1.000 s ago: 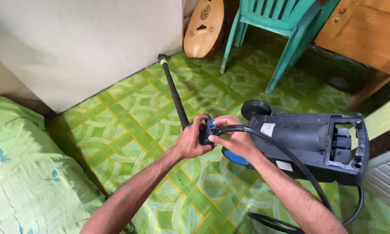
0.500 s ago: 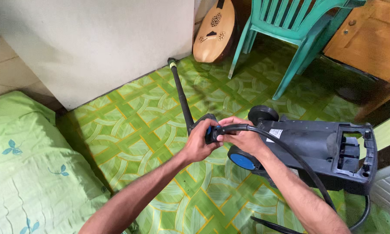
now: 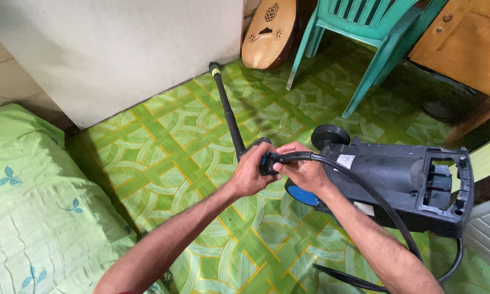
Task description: The person connects a wand to a trigger gun, attaches a high-pressure hose to a portable cleaning machine, and organizes a power cord by hand.
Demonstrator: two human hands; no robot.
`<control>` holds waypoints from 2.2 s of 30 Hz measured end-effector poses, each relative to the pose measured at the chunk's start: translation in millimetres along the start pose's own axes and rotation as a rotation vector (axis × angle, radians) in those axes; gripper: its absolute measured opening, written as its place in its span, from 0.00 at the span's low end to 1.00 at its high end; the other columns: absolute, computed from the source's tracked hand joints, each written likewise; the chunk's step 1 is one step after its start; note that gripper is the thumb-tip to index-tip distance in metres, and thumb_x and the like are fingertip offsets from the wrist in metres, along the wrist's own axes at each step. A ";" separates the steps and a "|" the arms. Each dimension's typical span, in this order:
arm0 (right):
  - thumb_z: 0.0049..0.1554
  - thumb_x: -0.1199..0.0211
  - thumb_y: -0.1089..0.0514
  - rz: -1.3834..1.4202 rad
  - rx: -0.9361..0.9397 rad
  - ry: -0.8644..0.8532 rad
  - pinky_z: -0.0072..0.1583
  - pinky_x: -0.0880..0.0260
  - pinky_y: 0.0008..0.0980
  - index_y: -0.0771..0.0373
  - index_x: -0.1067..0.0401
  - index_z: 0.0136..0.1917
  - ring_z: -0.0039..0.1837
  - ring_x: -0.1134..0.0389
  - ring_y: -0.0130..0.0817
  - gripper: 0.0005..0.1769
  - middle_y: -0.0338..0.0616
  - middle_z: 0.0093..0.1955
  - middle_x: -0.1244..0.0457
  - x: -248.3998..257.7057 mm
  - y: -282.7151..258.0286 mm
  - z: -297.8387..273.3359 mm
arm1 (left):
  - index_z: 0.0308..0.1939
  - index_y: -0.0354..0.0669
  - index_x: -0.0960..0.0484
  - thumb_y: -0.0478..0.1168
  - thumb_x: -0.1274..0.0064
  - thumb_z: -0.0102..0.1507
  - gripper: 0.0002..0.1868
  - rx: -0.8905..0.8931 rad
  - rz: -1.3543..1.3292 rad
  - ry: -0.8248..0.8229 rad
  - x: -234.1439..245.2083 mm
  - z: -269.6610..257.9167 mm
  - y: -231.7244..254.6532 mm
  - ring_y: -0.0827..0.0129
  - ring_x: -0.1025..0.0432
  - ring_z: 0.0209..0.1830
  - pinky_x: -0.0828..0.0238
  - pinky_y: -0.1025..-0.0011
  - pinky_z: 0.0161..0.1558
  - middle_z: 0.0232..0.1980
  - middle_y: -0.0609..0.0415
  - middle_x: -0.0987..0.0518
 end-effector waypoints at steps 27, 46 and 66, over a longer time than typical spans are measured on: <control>0.61 0.28 0.61 0.172 0.040 0.259 0.49 0.30 0.23 0.69 0.31 0.52 0.49 0.30 0.21 0.14 0.42 0.46 0.30 11.1 22.0 -19.5 | 0.41 0.47 0.13 0.49 0.31 0.50 0.19 -0.033 0.025 -0.409 21.8 74.9 -13.1 0.62 0.26 0.41 0.28 0.67 0.45 0.37 0.51 0.22; 0.57 0.29 0.61 0.199 -0.095 0.325 0.50 0.24 0.27 0.72 0.25 0.56 0.47 0.28 0.24 0.17 0.43 0.46 0.29 25.9 -6.5 0.2 | 0.39 0.37 0.24 0.36 0.35 0.52 0.16 -0.263 0.025 0.138 -20.2 56.6 13.9 0.50 0.28 0.45 0.30 0.57 0.46 0.41 0.46 0.24; 0.61 0.32 0.57 0.060 -0.069 0.514 0.42 0.28 0.25 0.70 0.25 0.48 0.42 0.29 0.23 0.11 0.42 0.42 0.30 25.4 -29.6 6.4 | 0.47 0.34 0.32 0.58 0.24 0.46 0.42 -0.086 0.146 0.271 -39.4 48.6 -13.2 0.52 0.32 0.43 0.31 0.56 0.44 0.44 0.43 0.31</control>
Point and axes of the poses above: each hand's wrist, its own z-axis towards the middle knuckle, its own x-axis out of the back of the hand, y = z × x, the point moved 1 cm from there along z, towards the middle knuckle
